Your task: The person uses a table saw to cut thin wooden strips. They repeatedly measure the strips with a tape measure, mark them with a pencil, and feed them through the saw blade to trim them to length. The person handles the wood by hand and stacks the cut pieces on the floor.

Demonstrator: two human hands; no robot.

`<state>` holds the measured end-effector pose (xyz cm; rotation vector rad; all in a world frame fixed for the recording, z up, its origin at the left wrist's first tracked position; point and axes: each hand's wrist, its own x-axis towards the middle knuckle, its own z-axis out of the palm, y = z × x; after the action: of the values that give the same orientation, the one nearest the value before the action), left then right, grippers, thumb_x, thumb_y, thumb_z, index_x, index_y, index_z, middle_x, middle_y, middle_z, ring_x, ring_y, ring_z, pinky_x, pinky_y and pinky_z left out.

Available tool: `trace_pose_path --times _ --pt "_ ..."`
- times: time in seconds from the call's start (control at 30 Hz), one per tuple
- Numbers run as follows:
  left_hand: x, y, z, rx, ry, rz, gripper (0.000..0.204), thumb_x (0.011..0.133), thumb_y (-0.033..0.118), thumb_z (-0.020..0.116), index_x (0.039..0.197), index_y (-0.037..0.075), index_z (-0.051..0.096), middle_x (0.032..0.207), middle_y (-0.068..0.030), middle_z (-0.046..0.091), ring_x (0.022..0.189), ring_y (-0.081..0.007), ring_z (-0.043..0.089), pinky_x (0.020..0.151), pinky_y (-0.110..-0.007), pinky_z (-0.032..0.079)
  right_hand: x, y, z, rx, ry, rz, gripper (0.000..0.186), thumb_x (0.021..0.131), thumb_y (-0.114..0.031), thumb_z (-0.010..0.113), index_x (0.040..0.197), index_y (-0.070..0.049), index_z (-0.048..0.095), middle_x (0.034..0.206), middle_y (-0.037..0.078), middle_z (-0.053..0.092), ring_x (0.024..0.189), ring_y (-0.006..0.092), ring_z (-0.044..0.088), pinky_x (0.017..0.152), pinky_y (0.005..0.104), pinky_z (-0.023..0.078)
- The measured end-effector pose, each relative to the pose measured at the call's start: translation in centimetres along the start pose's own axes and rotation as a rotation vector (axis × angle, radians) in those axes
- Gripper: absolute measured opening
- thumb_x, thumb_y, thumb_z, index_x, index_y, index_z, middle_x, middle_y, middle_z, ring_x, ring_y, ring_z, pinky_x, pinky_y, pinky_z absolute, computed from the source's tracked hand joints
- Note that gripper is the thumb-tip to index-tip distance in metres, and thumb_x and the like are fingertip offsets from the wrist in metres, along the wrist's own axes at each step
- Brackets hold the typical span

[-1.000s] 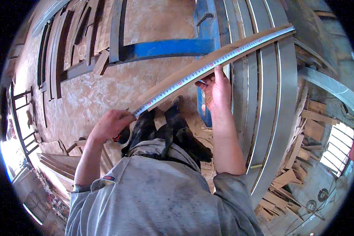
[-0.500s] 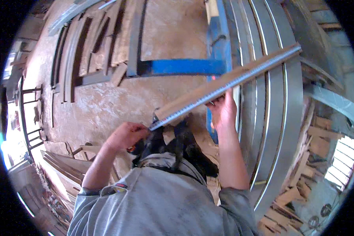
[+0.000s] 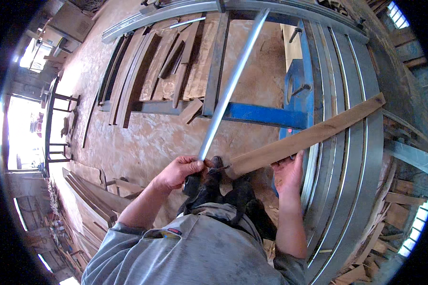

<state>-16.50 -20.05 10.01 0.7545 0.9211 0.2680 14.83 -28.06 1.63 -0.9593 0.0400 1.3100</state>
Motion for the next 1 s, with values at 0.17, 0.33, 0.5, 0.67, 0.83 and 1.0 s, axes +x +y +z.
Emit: trace_pose_path --times 0.17,0.33,0.5,0.67,0.83,1.0 --pt "0.8 0.9 -2.6 -0.167 0.170 -0.032 0.048 0.098 0.036 0.053 0.130 0.000 0.055 0.075 -0.0060 0.061 0.062 -0.0174 0.060 0.054 -0.032 0.051 -0.9 0.9 2.4 0.013 -0.030 -0.089 0.058 0.095 -0.054 0.052 0.135 -0.012 0.047 0.127 0.009 0.057 0.115 0.0257 0.056 0.095 0.0459 0.048" --pt "1.2 0.0 -9.7 -0.611 0.090 0.034 0.052 0.097 0.045 0.053 0.133 0.008 0.052 0.062 0.0018 0.053 0.050 -0.0143 0.052 0.043 -0.030 0.042 -0.3 5.5 1.0 0.166 0.026 0.011 0.048 0.091 -0.040 0.065 0.127 -0.010 0.053 0.118 0.009 0.062 0.107 0.0237 0.060 0.093 0.0431 0.049" --pt "6.2 6.9 -16.4 -0.012 0.713 0.412 0.026 0.092 0.035 0.066 0.098 0.009 0.065 0.063 0.0022 0.050 0.053 -0.0099 0.049 0.046 -0.025 0.039 -1.8 4.9 2.8 0.013 0.248 -0.069 0.042 0.094 -0.026 0.062 0.128 -0.008 0.046 0.122 0.010 0.057 0.107 0.0242 0.061 0.092 0.0423 0.051" --pt "13.0 12.4 -24.5 0.838 0.883 0.595 0.039 0.094 0.034 0.059 0.108 -0.001 0.068 0.085 -0.0099 0.068 0.073 -0.0195 0.063 0.061 -0.034 0.048 -6.2 5.3 3.0 0.212 0.222 -0.235 0.037 0.096 -0.024 0.056 0.124 -0.006 0.039 0.107 0.015 0.060 0.081 0.0287 0.067 0.068 0.0421 0.058" --pt "19.3 13.3 -24.0 1.330 0.852 0.536 0.052 0.095 0.049 0.051 0.118 0.006 0.067 0.105 -0.0191 0.070 0.095 -0.0341 0.068 0.081 -0.044 0.054 -14.2 4.0 1.6 -0.141 0.507 -0.287 0.039 0.097 -0.024 0.054 0.127 -0.002 0.044 0.098 0.013 0.063 0.078 0.0243 0.067 0.065 0.0390 0.057" --pt "24.2 14.9 -35.2 1.398 0.868 0.343 0.059 0.096 0.055 0.044 0.128 0.008 0.060 0.125 -0.0184 0.062 0.109 -0.0350 0.062 0.091 -0.047 0.051 -22.9 7.5 -1.0 -0.430 0.841 -0.453 0.039 0.091 -0.025 0.061 0.116 0.004 0.055 0.095 0.012 0.065 0.084 0.0173 0.063 0.073 0.0343 0.053"
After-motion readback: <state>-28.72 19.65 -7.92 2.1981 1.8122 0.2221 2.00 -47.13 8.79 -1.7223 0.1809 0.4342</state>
